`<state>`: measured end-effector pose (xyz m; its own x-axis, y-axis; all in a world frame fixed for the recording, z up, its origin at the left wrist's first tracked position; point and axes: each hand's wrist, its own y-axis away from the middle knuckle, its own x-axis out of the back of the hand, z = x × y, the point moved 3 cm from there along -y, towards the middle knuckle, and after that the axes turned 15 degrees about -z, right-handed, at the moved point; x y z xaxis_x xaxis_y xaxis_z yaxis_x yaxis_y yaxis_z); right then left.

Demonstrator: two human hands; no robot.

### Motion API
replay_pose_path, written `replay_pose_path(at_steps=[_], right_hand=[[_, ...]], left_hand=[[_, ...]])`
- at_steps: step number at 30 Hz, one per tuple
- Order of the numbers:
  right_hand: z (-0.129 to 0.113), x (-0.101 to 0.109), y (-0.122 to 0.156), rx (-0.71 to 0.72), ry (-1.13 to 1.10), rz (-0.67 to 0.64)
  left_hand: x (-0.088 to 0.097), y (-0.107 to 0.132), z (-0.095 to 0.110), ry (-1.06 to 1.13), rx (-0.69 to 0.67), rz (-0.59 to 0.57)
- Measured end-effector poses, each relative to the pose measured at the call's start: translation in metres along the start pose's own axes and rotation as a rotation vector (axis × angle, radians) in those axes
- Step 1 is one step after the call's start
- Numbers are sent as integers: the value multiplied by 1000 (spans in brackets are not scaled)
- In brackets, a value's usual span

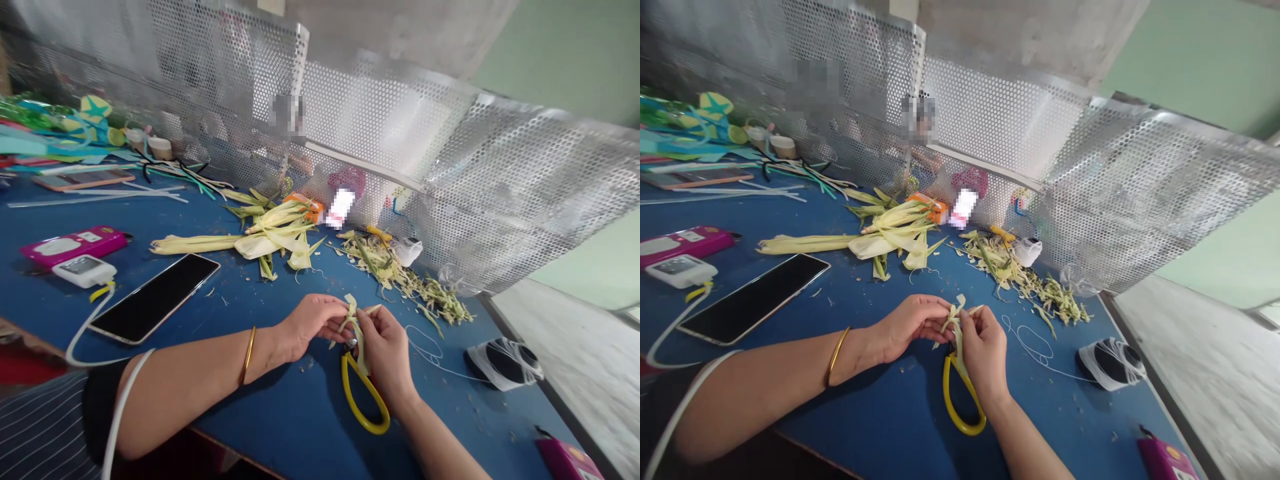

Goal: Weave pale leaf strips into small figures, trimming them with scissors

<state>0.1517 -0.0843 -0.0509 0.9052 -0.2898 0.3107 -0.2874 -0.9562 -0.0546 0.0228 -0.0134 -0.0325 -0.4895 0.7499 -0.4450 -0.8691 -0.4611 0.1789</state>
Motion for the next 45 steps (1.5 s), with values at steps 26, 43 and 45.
replay_pose_path(at_steps=[26, 43, 45], right_hand=[[-42, 4, 21, 875, 1019, -86], [-24, 15, 5, 156, 639, 13], [-21, 12, 4, 100, 545, -15]], left_hand=[[11, -5, 0, -137, -71, 145], [0, -1, 0, -354, -11, -75], [1, -2, -2, -392, -23, -2]])
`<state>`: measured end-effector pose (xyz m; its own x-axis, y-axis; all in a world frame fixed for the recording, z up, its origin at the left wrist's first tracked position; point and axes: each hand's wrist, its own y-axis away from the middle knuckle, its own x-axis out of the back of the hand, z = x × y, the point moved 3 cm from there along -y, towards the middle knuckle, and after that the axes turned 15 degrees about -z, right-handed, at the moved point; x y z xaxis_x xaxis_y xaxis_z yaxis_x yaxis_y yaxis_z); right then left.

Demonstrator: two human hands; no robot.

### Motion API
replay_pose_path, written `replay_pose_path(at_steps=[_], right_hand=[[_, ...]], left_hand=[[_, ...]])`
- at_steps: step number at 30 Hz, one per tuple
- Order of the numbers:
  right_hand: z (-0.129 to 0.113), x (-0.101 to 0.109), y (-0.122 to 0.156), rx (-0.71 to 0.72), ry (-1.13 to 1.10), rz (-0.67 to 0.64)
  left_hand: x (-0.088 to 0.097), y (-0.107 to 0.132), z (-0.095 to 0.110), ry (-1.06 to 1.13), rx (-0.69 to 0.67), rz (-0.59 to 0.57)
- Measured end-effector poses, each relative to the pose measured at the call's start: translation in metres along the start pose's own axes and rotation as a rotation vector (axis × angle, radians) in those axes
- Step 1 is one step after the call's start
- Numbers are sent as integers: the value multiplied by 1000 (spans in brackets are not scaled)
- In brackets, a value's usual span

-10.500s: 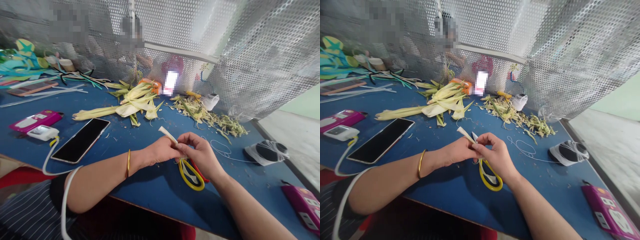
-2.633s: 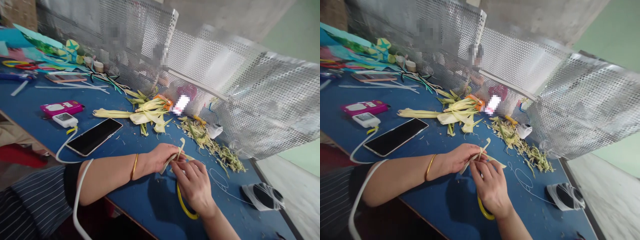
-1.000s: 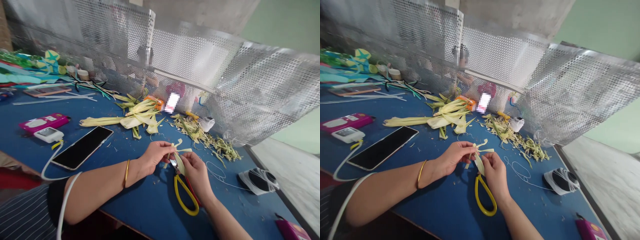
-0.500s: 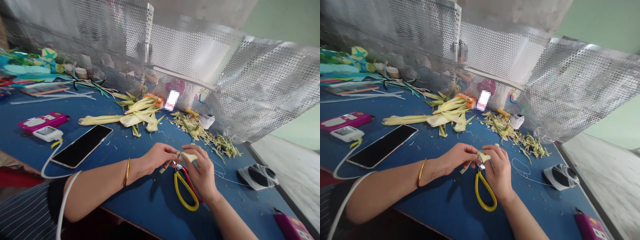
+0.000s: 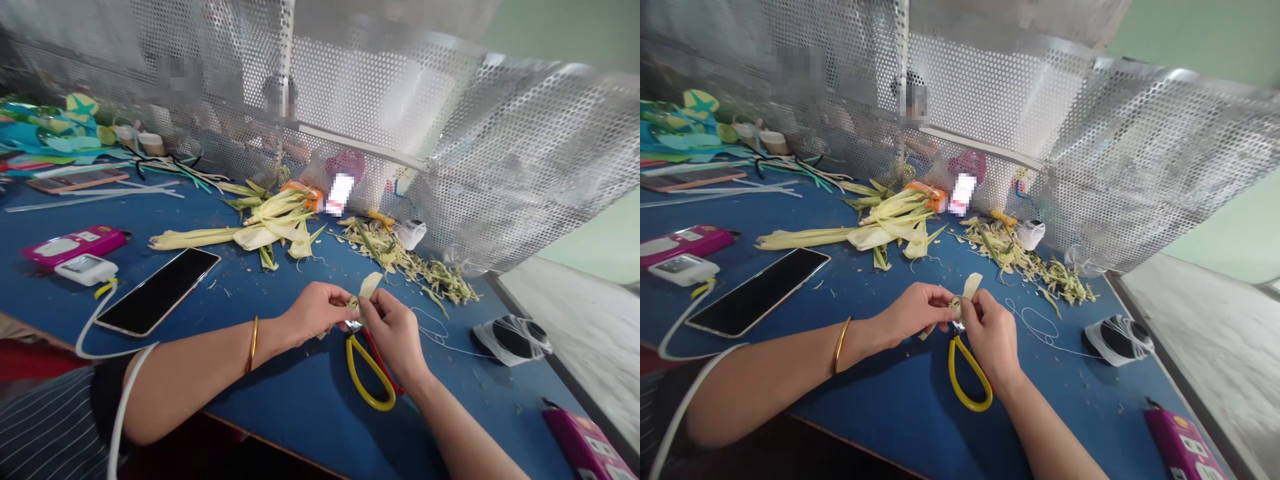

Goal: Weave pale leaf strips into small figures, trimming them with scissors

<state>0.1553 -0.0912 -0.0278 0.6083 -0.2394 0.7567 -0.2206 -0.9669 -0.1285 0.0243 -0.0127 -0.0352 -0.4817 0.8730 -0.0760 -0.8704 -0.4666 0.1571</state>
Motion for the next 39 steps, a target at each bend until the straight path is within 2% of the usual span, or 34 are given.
replay_pose_path(at_steps=[6, 12, 16, 20, 22, 24, 29, 34, 39], right_hand=[[4, -5, -2, -52, -141, -34], [3, 19, -6, 23, -237, -121], [-1, 31, -7, 96, -457, -245], [0, 27, -4, 30, -746, -371], [0, 22, -2, -1, -823, -396], [-1, 21, -2, 38, -779, -345], [-6, 26, -4, 227, -568, -123], [-6, 19, -4, 120, -414, -122], [-9, 8, 1, 72, -274, -39]], left_hand=[[0, 0, -1, 92, 35, 123], [9, -1, 2, 163, 25, 193], [10, 0, 4, 202, -5, 171], [8, 0, 8, 203, -33, 176], [7, 0, 9, 206, -45, 183], [7, 0, 8, 190, -41, 180], [8, -1, 4, 96, -46, 167], [10, -2, 0, 21, -60, 186], [9, -2, 1, -76, -53, 229]])
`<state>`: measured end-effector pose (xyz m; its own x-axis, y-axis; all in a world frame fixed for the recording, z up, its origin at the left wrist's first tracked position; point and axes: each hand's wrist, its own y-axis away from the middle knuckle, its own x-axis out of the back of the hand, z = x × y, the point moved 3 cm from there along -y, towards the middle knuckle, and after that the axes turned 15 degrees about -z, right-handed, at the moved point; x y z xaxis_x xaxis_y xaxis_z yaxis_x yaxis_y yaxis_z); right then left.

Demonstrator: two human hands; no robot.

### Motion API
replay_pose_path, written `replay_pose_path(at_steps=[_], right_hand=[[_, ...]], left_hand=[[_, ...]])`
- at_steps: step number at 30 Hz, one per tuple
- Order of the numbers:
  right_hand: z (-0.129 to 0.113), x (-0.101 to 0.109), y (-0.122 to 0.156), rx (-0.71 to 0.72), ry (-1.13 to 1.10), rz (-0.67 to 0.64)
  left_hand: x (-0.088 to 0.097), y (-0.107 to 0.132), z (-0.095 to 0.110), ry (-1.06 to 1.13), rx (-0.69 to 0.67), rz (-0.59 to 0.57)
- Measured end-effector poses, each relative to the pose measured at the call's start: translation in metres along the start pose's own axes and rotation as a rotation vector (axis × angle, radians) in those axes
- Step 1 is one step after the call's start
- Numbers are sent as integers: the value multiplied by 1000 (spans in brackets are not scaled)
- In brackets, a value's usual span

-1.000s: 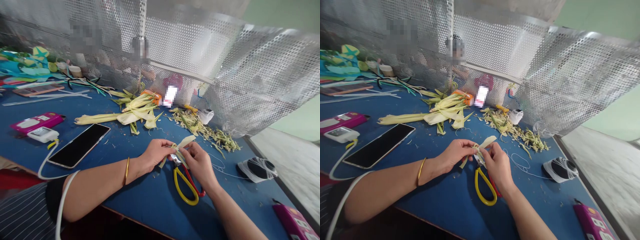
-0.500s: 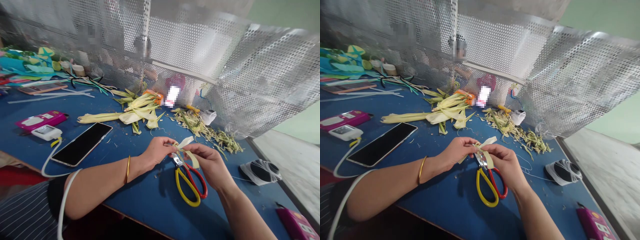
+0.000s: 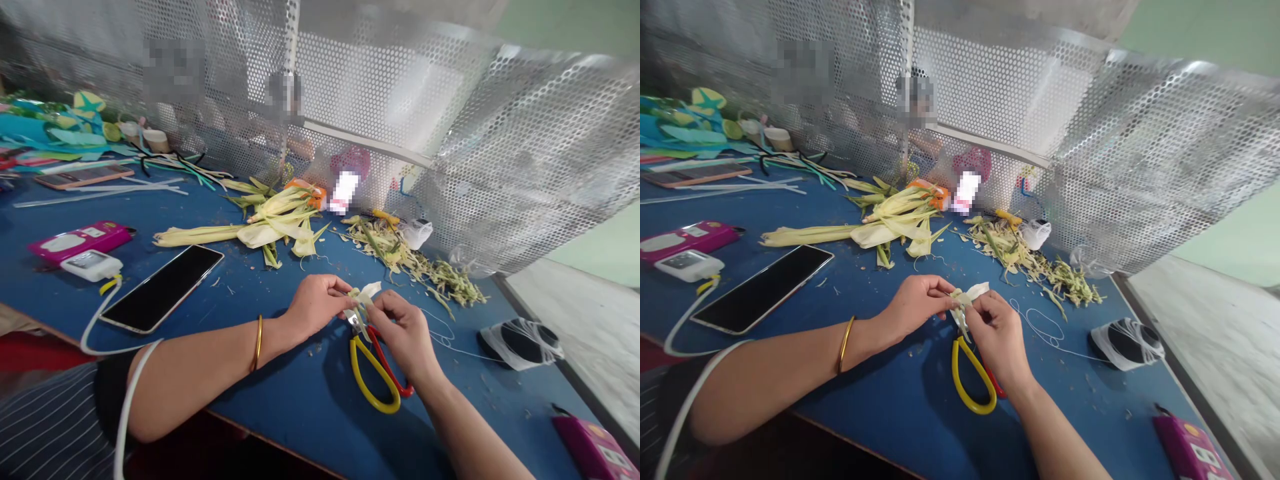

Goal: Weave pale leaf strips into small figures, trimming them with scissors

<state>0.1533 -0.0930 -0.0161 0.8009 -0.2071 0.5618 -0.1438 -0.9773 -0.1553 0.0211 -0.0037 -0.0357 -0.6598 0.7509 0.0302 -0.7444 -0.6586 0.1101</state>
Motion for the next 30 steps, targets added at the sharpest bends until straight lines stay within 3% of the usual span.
replay_pose_path(at_steps=[7, 14, 25, 30], right_hand=[[3, -6, 2, -45, -64, 27], [7, -9, 1, -96, -35, 18], [5, -15, 3, 6, 110, -7], [2, -14, 1, 22, 180, -76]], left_hand=[[-2, 2, 1, -110, -18, 22], [0, 4, -1, -368, -98, 85], [-2, 3, -4, -479, -133, 88], [-3, 5, -2, -543, -141, 87]])
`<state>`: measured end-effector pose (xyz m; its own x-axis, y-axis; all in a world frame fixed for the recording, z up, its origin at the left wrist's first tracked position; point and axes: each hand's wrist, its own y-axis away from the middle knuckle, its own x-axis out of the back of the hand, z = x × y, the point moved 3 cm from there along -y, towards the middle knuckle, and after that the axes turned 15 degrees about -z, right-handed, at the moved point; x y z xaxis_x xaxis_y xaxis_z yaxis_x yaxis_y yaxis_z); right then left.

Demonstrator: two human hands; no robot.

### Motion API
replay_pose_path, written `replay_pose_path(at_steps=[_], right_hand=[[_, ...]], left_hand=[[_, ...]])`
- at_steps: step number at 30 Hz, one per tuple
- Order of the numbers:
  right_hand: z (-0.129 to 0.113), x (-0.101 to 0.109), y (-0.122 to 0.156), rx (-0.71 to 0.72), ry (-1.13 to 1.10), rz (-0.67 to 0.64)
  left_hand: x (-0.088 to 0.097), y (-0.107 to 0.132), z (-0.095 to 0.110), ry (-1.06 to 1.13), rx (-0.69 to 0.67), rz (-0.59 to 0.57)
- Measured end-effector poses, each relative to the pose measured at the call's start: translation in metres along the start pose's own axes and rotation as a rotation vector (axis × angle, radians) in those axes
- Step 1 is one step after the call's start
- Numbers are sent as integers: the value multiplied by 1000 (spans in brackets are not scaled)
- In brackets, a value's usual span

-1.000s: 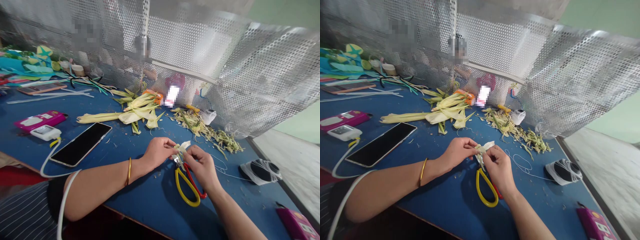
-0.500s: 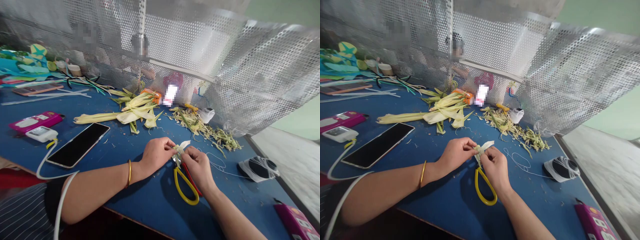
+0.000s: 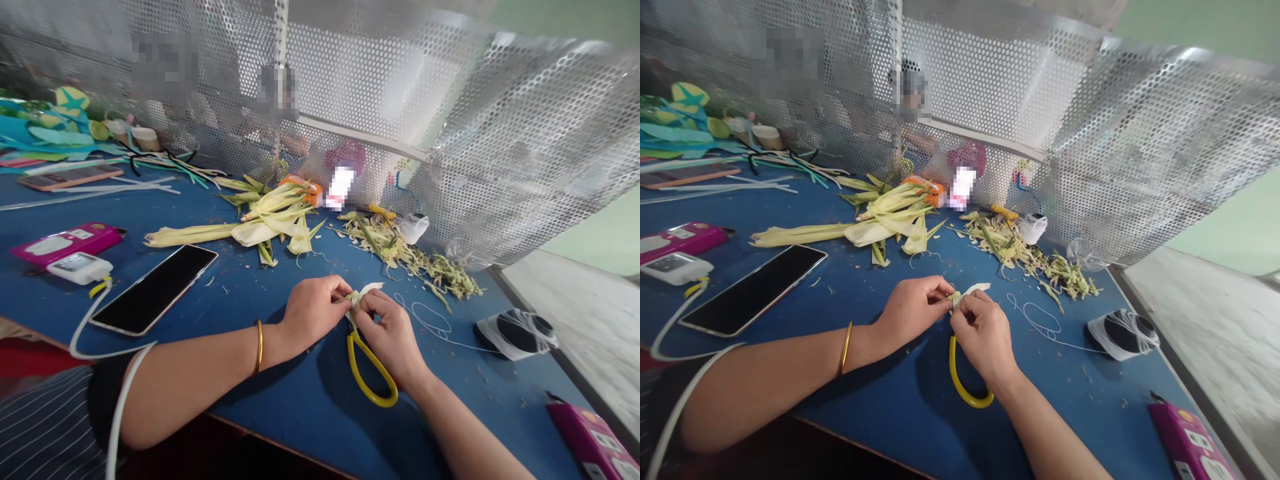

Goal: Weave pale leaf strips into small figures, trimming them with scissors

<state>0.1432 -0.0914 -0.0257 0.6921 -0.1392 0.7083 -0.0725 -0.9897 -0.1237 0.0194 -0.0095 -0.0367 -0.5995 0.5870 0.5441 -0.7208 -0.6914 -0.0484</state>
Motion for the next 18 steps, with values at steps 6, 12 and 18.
replay_pose_path(at_steps=[6, 12, 18], right_hand=[[-3, 3, 0, 34, 131, 40], [-4, 2, 4, 50, 256, 147], [-9, 1, 6, 268, 502, 254]], left_hand=[[2, 2, 4, -5, -13, -3], [4, 0, 0, 63, -24, 37], [6, -2, -2, 76, -5, 73]])
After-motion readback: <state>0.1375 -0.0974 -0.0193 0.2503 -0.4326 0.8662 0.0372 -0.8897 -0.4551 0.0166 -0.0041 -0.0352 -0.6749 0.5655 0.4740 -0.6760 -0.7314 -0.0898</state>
